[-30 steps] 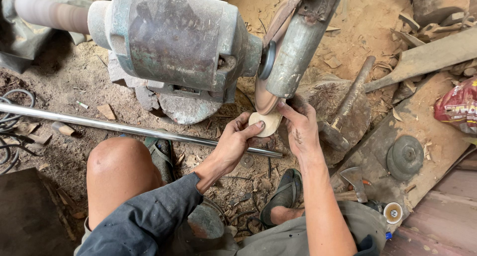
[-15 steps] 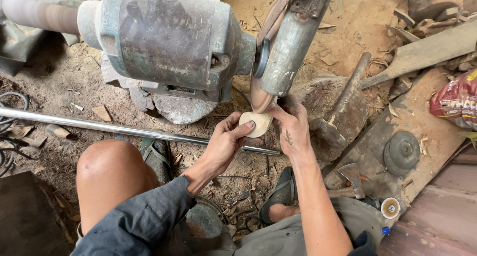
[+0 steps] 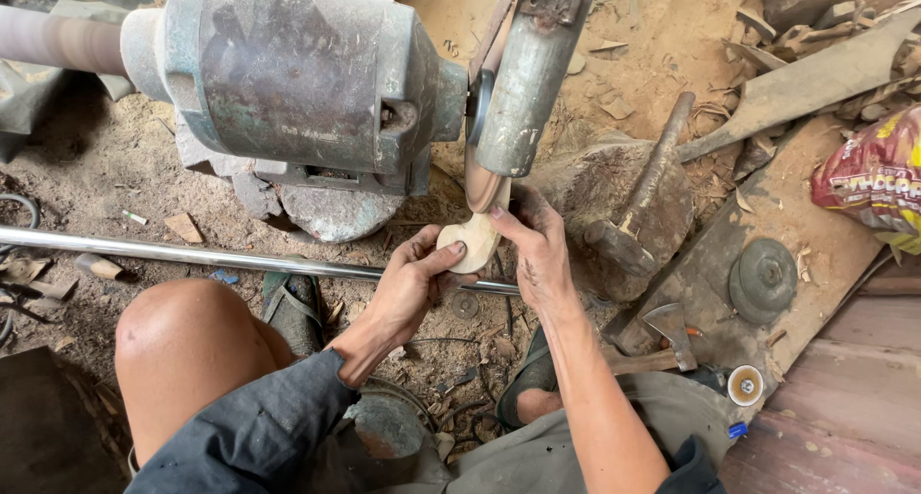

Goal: The person uses an angle grinder to smooth a small wooden piece, then switches to a bench grinder to further shape and finish the same piece. The person repeatedly rotates the wood against the grinding wheels to refine its surface.

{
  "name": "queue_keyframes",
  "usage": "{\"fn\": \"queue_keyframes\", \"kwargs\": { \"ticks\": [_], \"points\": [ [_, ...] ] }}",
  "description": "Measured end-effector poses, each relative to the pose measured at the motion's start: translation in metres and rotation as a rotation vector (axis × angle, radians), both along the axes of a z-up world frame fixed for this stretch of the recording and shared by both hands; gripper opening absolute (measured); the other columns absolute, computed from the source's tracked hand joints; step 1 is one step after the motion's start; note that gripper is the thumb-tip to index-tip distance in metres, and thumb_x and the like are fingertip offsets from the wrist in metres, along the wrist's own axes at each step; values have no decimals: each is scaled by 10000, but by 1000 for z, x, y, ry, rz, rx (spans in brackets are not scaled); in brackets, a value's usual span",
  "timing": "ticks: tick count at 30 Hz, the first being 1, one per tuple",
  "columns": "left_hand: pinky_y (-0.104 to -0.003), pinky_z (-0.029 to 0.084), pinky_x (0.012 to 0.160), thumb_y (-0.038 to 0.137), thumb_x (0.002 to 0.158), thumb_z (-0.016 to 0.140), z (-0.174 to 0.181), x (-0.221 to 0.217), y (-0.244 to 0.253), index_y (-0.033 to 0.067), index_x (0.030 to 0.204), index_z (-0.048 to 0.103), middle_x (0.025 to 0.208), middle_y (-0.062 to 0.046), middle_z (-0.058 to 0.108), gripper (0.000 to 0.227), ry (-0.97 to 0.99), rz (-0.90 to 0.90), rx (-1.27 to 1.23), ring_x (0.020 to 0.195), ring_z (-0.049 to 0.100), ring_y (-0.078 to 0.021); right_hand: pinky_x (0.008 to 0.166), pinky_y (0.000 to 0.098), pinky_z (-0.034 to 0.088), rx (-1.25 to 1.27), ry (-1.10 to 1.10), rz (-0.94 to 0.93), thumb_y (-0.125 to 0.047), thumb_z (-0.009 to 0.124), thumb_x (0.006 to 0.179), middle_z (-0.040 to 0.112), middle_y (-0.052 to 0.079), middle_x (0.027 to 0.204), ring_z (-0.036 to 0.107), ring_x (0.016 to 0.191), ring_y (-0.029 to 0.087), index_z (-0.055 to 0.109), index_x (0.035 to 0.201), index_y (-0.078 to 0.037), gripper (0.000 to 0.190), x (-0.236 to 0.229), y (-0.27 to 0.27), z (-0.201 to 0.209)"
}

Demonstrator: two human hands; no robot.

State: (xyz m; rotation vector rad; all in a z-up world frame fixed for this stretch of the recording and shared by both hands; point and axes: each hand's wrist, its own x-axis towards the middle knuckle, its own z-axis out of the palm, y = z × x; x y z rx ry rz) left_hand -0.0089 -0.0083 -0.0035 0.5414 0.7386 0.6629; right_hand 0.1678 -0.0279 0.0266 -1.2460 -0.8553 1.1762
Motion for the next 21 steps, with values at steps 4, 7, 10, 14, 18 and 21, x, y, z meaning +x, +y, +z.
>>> {"fn": "queue_keyframes", "kwargs": {
  "ticks": [4, 7, 10, 14, 18, 21],
  "points": [
    [-310, 613, 842, 126, 980, 610, -2, -2, -4, -18, 1220, 589, 1120, -106, 706, 281, -23, 1, -18, 937, 723, -175, 1091, 432, 446, -7, -6, -3, -246, 777, 838, 695, 151, 1240, 616, 1182, 241, 624, 1288, 28, 549, -1, -4, -3],
    [-316, 612, 847, 123, 976, 612, -4, -4, -7, -21, 1212, 589, 1131, -114, 704, 278, -29, 0, -27, 939, 724, -181, 1075, 448, 447, -26, -2, -2, -247, 766, 851, 681, 166, 1237, 608, 1170, 249, 613, 1298, 48, 558, -3, -7, -3],
    [-330, 598, 847, 121, 981, 621, -4, -9, -11, -24, 1220, 598, 1128, -130, 708, 280, -21, -9, -19, 941, 712, -199, 1093, 460, 445, -26, 6, 8, -251, 758, 860, 686, 175, 1227, 613, 1167, 256, 613, 1296, 67, 558, -6, -12, -2],
    [-340, 617, 884, 138, 951, 630, 2, -14, -24, -23, 1238, 593, 1126, -135, 729, 331, 31, -62, -7, 978, 728, -209, 1024, 424, 490, -88, -53, 22, -208, 697, 869, 686, 161, 1220, 642, 1138, 232, 599, 1297, 63, 516, -6, -28, 0],
    [-320, 636, 855, 197, 936, 654, 12, -12, -32, -27, 1296, 581, 1126, -148, 743, 430, 280, -122, 277, 982, 739, -186, 891, 399, 574, -170, 105, -18, -155, 635, 896, 694, 184, 1130, 687, 995, 246, 609, 1284, 66, 447, -4, -38, -2],
    [-294, 585, 828, 258, 939, 677, 15, -8, -35, -22, 1351, 555, 1068, -158, 774, 513, 584, -182, 423, 945, 754, -173, 888, 378, 573, -172, 185, -45, -133, 615, 888, 691, 153, 1148, 690, 1006, 223, 600, 1288, 49, 440, 2, -41, -3]
  ]
}}
